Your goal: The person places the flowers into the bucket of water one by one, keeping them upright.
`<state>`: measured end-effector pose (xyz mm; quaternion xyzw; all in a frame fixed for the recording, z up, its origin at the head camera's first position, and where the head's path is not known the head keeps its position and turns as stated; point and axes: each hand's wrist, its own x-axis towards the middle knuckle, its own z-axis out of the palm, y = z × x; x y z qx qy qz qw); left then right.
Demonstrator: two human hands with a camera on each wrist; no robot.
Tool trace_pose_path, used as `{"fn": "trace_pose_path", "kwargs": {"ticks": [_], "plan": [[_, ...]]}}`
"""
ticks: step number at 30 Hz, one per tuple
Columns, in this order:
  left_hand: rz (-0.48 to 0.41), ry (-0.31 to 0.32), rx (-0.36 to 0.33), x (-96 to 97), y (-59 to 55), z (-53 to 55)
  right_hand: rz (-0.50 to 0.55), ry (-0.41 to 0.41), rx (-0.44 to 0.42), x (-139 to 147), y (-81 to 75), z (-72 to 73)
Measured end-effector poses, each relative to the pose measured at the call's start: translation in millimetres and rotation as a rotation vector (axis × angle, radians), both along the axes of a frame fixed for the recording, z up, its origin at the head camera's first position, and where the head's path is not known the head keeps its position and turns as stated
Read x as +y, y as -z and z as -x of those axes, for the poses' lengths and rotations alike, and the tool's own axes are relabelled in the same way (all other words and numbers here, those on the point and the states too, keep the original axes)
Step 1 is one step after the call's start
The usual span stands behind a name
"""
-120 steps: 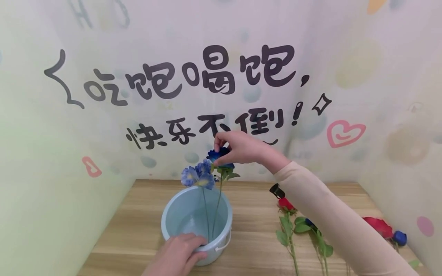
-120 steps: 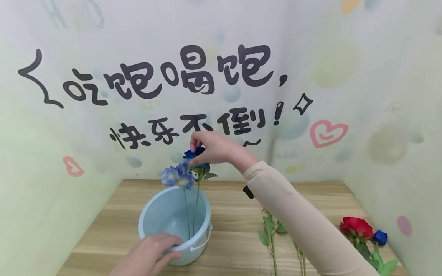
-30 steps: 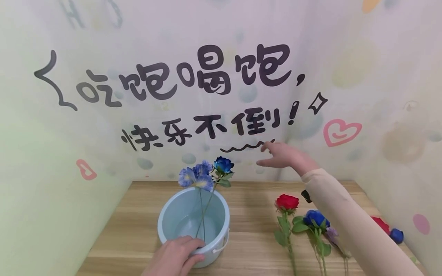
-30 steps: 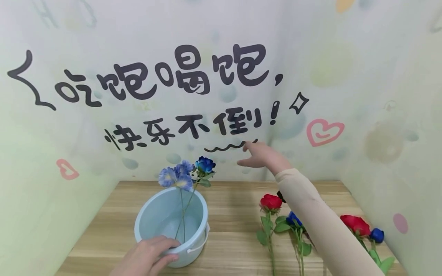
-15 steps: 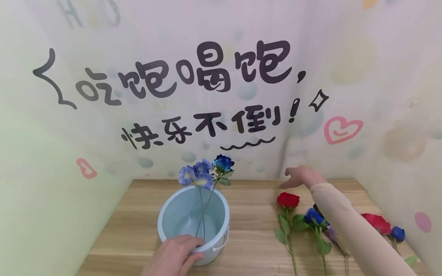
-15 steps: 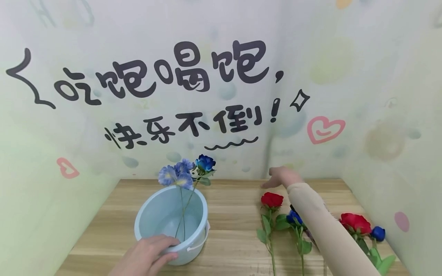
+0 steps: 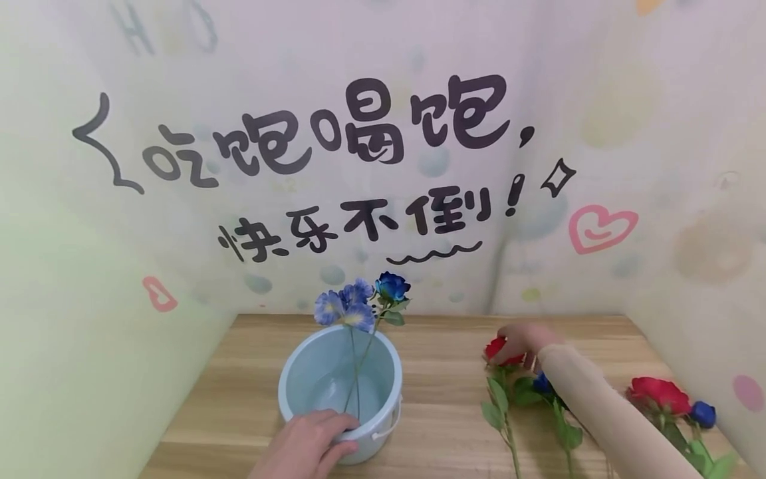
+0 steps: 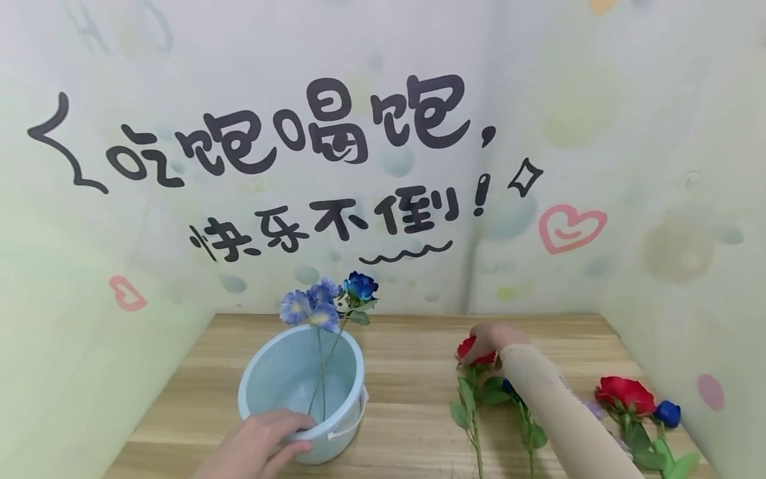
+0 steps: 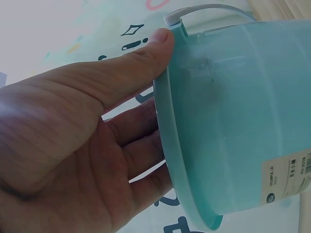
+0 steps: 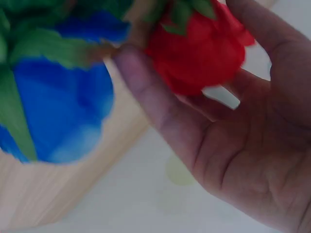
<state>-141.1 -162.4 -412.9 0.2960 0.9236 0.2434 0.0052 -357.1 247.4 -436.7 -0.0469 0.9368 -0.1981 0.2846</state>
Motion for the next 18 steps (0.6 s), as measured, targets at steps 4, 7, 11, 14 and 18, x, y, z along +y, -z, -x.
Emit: {"fn": "trace_pose_path", "kwargs": {"ticks": [4,7,11,14,18], "plan": [[0.004,-0.01,-0.016,0.1,1.6,0.8,0.084,0.032,-0.006,0,5.4,-2.3],[-0.004,-0.013,-0.013,0.4,2.8,0.9,0.127,0.024,-0.002,-1,-1.9,-1.0],[-0.009,-0.004,0.032,-0.6,5.0,-0.9,0.192,-0.012,0.033,-5,-22.2,2.6],[-0.014,0.004,0.059,-2.0,6.3,-1.9,0.207,-0.07,0.124,-11,-45.3,6.5],[-0.026,0.011,0.052,-2.1,6.4,-1.4,0.202,-0.152,0.265,-16,-84.2,9.4]]}}
